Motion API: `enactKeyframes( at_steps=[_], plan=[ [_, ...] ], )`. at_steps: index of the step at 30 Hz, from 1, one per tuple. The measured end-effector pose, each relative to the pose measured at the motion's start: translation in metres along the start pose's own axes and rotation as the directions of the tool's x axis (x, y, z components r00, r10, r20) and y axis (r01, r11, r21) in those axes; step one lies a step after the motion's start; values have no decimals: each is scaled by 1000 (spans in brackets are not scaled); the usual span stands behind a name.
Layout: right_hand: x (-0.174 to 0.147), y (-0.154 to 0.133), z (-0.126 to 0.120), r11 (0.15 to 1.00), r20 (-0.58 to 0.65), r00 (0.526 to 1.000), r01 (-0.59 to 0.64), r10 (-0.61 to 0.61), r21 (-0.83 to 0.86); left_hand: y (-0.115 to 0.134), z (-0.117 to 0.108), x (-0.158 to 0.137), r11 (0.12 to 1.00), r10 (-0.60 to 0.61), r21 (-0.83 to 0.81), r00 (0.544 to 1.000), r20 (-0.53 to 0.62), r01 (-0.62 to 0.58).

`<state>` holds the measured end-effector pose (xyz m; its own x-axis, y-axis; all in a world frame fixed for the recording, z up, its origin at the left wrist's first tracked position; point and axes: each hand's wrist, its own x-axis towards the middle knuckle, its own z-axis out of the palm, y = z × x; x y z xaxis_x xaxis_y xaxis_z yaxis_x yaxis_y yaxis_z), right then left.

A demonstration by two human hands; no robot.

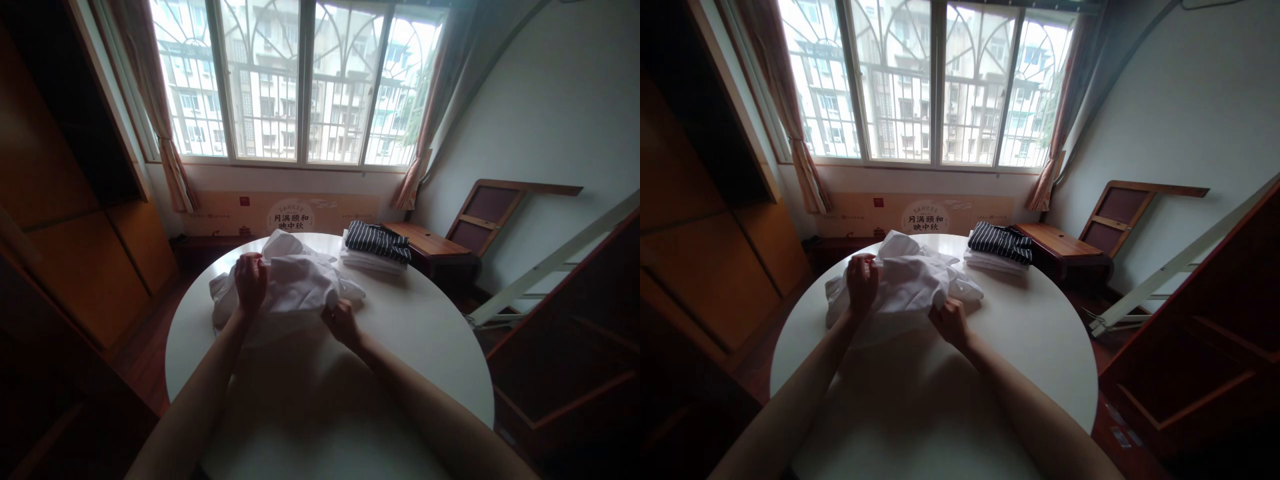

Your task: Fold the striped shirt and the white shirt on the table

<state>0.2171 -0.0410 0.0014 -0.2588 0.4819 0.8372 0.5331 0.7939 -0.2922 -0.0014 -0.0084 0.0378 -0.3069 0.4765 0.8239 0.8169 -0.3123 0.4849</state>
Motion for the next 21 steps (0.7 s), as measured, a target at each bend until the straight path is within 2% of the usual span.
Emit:
enactKeyframes(
  at_steps=[2, 3, 5, 7, 9, 12, 15, 16, 18, 20, 21],
  plan=[
    [-7, -10, 13, 989, 209, 966, 148, -149, 21, 12, 0, 0, 993, 18, -119, 978, 210, 7],
    [-10, -15, 19, 979, 292, 934, 199, -205, 51, 16, 0, 1, 986, 19, -165, 948, 318, 35],
    [-15, -26, 30, 959, 384, 879, 257, -283, 118, 21, 1, 1, 967, 50, -243, 869, 493, 83],
    [-17, -33, 34, 951, 398, 864, 265, -308, 161, 21, 2, 1, 944, 109, -314, 804, 585, 100],
    [-17, -33, 31, 951, 350, 887, 252, -301, 179, 19, 3, -1, 923, 146, -365, 770, 621, 119],
    [-11, -24, 15, 961, 189, 949, 221, -251, 166, 13, 4, -4, 900, 127, -396, 759, 638, 182],
    [1, -5, -2, 990, 4, 999, 40, -41, 137, 10, 7, -5, 864, 85, -428, 761, 643, 265],
    [5, 3, -7, 991, -63, 996, -50, 58, 122, 10, 8, -4, 841, 46, -431, 750, 660, 327],
    [11, 21, -12, 974, -198, 954, -215, 225, 70, 11, 9, -2, 772, -76, -406, 705, 705, 489],
    [14, 40, -14, 955, -263, 921, -297, 287, 5, 13, 8, -3, 692, -195, -373, 658, 728, 618],
    [14, 48, -14, 952, -263, 921, -305, 287, -31, 13, 6, -4, 653, -245, -378, 655, 715, 657]
  ],
)
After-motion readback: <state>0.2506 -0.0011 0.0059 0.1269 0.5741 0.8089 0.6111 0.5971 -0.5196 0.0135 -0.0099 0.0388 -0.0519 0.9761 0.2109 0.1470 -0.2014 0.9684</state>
